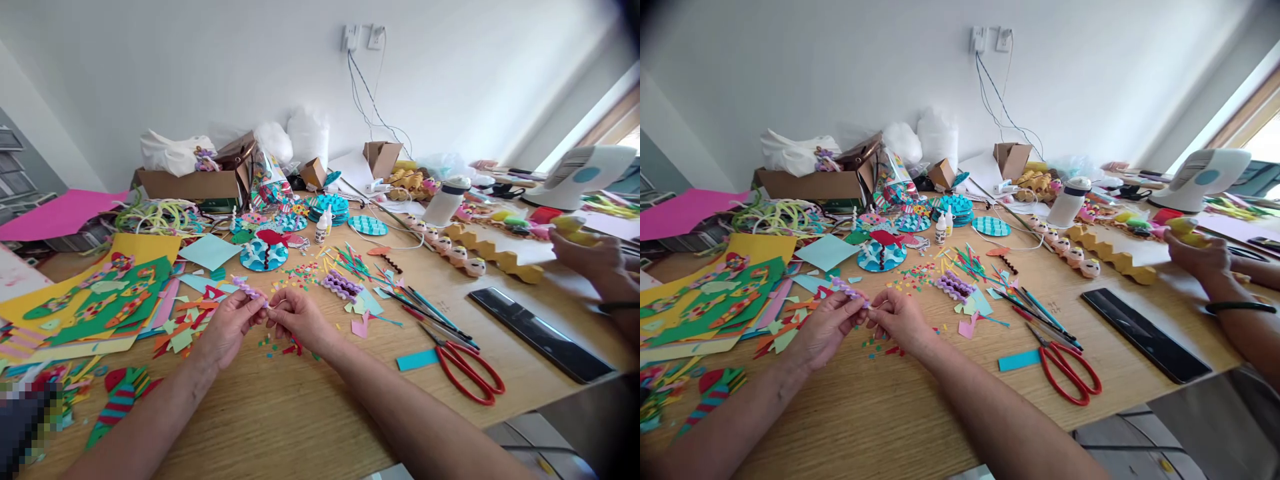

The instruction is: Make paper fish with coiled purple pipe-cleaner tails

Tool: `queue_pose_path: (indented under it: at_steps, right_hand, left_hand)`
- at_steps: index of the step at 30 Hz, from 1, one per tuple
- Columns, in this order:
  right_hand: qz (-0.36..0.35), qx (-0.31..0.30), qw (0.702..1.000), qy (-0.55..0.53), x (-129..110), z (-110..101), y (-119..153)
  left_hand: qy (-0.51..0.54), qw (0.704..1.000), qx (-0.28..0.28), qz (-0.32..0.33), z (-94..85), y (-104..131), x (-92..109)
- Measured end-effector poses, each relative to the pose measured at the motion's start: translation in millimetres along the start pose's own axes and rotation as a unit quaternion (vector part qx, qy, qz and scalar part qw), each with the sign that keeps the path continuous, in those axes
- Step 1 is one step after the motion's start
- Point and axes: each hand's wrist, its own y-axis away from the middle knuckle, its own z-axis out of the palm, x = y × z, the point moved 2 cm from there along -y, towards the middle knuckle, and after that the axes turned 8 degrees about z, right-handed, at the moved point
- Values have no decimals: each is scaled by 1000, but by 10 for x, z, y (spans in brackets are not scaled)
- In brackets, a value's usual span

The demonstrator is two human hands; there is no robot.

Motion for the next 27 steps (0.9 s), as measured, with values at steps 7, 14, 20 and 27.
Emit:
queue_pose_path:
  at_steps: [7, 14, 20, 27]
  right_hand:
    - [-24, 4, 997, 79, -21, -29, 5]
    - [-29, 46, 951, 305, -224, -262, 96]
    - [-114, 350, 786, 497, -630, -750, 714]
    - [164, 427, 659, 597, -190, -1412, 1187]
  left_hand:
    - [65, 995, 79, -6, -89, -112, 50]
    - [57, 985, 150, 60, -482, -315, 256]
    - [27, 995, 97, 14, -325, -204, 184]
    - [-20, 999, 24, -30, -4, 39, 149]
